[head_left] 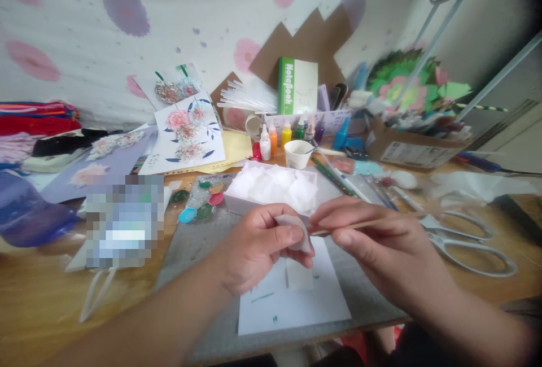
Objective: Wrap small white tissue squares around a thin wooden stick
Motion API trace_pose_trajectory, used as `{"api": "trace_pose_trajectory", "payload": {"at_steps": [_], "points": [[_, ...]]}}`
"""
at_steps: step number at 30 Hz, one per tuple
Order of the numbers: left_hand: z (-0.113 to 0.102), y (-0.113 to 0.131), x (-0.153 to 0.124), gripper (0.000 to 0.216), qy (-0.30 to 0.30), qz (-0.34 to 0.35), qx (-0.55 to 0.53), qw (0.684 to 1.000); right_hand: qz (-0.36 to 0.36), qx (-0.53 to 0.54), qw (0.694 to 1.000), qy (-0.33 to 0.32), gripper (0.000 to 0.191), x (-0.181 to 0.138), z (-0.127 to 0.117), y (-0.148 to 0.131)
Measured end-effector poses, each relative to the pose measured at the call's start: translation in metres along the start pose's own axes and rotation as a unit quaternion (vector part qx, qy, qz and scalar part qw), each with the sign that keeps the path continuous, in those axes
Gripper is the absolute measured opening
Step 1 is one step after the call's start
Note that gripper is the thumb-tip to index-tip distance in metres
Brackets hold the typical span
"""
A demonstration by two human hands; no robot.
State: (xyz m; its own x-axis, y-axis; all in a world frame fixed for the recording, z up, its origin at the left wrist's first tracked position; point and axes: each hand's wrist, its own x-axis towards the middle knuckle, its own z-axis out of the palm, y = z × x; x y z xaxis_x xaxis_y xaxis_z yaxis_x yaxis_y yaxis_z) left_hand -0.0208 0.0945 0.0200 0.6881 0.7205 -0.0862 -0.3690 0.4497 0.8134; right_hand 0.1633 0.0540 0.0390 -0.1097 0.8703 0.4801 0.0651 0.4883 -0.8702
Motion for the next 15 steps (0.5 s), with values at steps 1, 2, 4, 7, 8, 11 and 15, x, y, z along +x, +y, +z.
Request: {"api": "trace_pose_trajectory", "payload": {"at_steps": [1,2,4,7,8,11,15], "points": [[0.0,-0.0004,0.0004,0.018,0.001,0.001,0.0,1.0,-0.004,0.001,1.0,-0.001,0.008,-0.0002,-0.0002,0.0002],[0.0,-0.0008,0.0008,0.019,0.003,0.003,0.003,1.0,-0.008,0.002,1.0,-0.002,0.009,-0.0003,-0.0006,0.0004],[-0.0004,-0.0017,0.0016,0.02,0.02,0.004,0.027,0.999,-0.011,-0.003,1.0,-0.003,0.01,-0.0001,-0.0016,0.0005],[-0.0018,-0.0032,0.002,0.02,0.061,0.004,0.113,0.992,-0.02,-0.025,0.999,-0.003,0.01,0.001,-0.0034,-0.0005],[-0.0024,-0.0036,0.0018,0.02,0.072,0.004,0.144,0.987,-0.024,-0.036,0.999,-0.005,0.011,0.0015,-0.0039,-0.001],[-0.0037,-0.0041,0.0007,0.018,0.086,-0.002,0.212,0.973,-0.042,-0.081,0.996,-0.018,0.014,0.0025,-0.0046,-0.0021],[-0.0041,-0.0022,-0.0011,0.018,0.087,-0.011,0.256,0.963,-0.067,-0.135,0.988,-0.023,0.017,0.0029,-0.0034,-0.0017]]}}
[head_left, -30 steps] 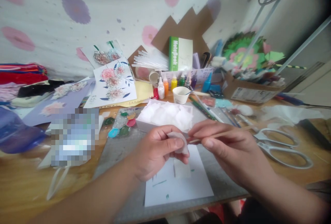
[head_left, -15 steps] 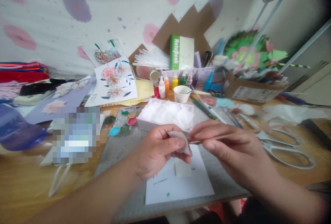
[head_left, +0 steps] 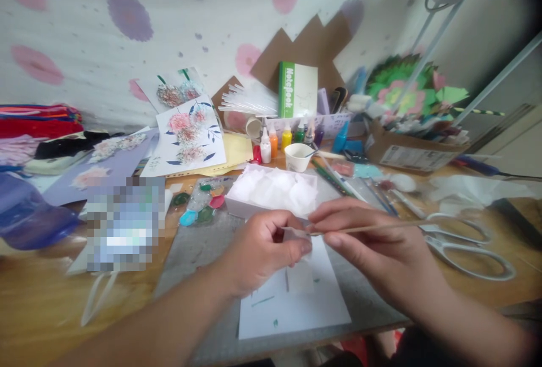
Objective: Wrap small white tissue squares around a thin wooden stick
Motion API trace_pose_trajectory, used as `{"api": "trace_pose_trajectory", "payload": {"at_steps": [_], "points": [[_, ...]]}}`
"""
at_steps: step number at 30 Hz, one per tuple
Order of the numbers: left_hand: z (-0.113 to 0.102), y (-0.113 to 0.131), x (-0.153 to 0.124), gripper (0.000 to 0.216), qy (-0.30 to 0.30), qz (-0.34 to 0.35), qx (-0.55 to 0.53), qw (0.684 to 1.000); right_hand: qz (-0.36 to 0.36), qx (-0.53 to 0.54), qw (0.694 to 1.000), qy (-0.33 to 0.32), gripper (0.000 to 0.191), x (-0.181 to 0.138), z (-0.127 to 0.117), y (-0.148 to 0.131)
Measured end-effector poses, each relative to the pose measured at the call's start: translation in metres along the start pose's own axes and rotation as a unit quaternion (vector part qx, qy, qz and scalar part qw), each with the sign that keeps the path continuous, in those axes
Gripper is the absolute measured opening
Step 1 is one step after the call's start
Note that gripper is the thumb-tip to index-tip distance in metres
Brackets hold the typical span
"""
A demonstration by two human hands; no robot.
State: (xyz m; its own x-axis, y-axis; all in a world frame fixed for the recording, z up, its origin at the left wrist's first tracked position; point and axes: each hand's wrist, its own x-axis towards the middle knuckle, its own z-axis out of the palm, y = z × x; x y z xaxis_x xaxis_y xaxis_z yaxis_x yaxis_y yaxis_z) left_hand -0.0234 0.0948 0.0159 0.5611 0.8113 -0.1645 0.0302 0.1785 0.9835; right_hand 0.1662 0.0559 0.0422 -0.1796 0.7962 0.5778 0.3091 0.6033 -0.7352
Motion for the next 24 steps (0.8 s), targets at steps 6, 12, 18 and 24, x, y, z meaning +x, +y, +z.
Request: {"api": "trace_pose_trajectory", "payload": {"at_steps": [6,12,18,24], "points": [[0.0025,-0.0011,0.0002,0.021,-0.049,0.034,-0.108,0.992,-0.009,-0.008,0.999,0.045,0.015,-0.0019,0.0025,0.0023],[0.0056,-0.0041,0.0012,0.021,-0.011,0.067,-0.176,0.982,-0.008,0.005,0.999,0.043,0.017,-0.0036,0.002,-0.0012],[0.0033,-0.0029,0.0008,0.014,-0.011,0.091,-0.144,0.985,0.025,0.073,0.996,0.042,0.014,-0.0042,0.0019,0.0001],[0.0001,-0.0014,-0.0001,0.012,-0.03,0.086,-0.11,0.99,0.024,0.075,0.997,0.022,0.015,-0.0028,-0.0003,0.0012]]}}
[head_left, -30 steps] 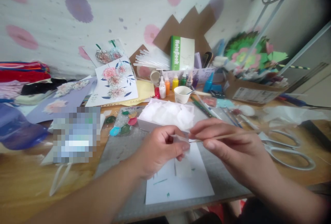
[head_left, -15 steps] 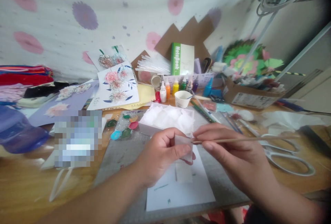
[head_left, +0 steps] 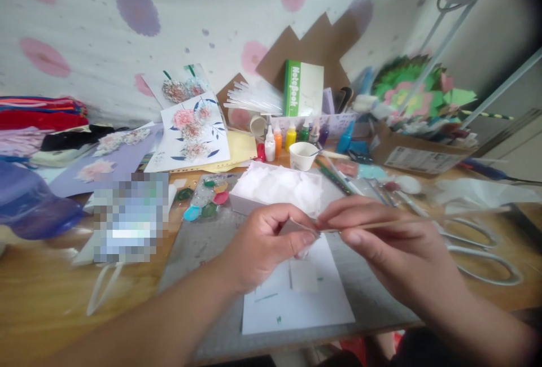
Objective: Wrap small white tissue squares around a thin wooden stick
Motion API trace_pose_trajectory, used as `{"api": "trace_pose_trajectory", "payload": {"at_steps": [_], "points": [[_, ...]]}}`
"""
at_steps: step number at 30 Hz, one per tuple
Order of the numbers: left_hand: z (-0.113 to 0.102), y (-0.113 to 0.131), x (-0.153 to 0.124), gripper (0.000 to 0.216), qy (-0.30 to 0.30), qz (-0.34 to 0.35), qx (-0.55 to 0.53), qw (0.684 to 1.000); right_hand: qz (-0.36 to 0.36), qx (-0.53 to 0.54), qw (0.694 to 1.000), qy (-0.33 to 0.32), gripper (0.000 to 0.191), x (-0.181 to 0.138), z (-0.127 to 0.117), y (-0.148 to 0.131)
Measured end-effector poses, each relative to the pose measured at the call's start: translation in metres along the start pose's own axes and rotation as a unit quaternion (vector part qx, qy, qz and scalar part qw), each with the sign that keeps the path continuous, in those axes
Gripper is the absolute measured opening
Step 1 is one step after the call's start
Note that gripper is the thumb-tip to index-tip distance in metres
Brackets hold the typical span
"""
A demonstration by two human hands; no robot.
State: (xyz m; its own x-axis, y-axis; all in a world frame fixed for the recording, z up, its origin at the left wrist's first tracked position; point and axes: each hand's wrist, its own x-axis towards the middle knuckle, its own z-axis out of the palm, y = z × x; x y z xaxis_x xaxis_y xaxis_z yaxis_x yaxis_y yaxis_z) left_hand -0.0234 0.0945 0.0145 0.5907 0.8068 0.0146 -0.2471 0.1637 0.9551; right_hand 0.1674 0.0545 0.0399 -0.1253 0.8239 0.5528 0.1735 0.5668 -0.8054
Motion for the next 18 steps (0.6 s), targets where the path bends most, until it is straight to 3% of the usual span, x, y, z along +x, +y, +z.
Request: {"api": "trace_pose_trajectory", "payload": {"at_steps": [18], "points": [[-0.0004,0.0071,-0.0005,0.007,-0.011,-0.004,0.087,0.996,0.003,-0.036,0.999,-0.024,0.015,0.0021,-0.0028,-0.0078]]}}
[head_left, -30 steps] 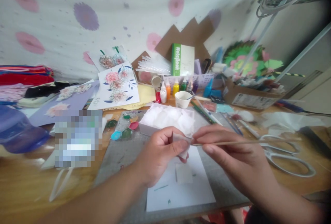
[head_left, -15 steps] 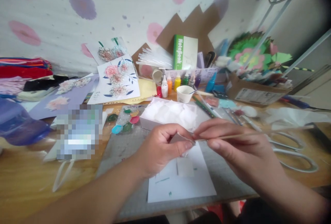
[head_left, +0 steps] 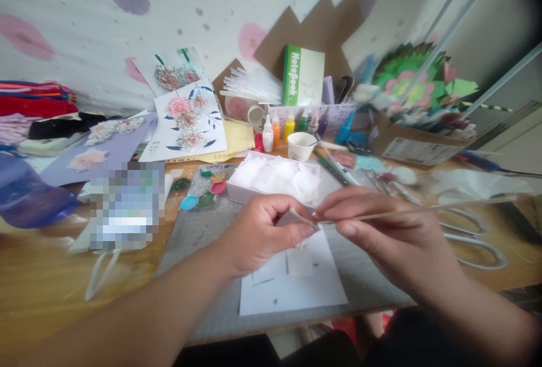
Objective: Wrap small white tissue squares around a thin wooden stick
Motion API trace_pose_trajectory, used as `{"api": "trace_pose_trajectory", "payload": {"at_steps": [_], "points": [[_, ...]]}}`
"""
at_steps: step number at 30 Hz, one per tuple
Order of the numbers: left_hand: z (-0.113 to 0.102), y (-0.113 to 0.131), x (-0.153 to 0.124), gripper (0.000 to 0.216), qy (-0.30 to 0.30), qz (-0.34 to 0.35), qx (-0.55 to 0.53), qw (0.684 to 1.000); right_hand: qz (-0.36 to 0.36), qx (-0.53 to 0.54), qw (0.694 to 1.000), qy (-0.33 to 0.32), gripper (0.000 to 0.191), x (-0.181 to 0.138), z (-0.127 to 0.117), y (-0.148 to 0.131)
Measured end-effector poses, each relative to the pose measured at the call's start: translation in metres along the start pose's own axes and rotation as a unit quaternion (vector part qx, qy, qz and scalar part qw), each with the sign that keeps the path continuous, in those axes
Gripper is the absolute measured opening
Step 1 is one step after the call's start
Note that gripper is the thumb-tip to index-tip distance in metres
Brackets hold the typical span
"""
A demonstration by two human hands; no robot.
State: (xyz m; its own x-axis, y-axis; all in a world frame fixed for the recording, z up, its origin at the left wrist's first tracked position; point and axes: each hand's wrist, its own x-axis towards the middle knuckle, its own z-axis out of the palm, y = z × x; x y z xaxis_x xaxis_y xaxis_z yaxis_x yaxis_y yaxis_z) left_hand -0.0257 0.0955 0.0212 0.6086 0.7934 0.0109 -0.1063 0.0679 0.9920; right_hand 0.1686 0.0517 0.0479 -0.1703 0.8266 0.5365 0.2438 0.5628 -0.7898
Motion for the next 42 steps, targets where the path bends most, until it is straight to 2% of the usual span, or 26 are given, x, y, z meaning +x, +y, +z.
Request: {"api": "trace_pose_trajectory", "payload": {"at_steps": [9,23,29,36,42], "points": [[0.0001,0.002,0.0002,0.01,-0.014,-0.033,-0.023,0.999,-0.022,-0.028,0.999,-0.016,0.007,0.0019,-0.0003,-0.0036],[-0.0006,-0.0014,0.0021,0.021,-0.017,-0.086,-0.088,0.992,-0.05,-0.053,0.996,-0.042,0.011,0.0033,-0.0037,-0.004],[0.0006,0.0017,0.0021,0.026,-0.023,-0.089,-0.103,0.99,-0.05,-0.043,0.997,-0.038,0.012,0.0032,-0.0038,-0.0061],[0.0005,0.0017,0.0024,0.021,-0.015,-0.092,-0.104,0.99,-0.044,-0.043,0.997,-0.054,0.01,0.0057,-0.0044,-0.0046],[-0.0004,0.0019,0.0022,0.02,-0.031,-0.078,-0.097,0.992,-0.028,-0.028,0.998,-0.041,0.008,0.0037,-0.0038,-0.0036]]}}
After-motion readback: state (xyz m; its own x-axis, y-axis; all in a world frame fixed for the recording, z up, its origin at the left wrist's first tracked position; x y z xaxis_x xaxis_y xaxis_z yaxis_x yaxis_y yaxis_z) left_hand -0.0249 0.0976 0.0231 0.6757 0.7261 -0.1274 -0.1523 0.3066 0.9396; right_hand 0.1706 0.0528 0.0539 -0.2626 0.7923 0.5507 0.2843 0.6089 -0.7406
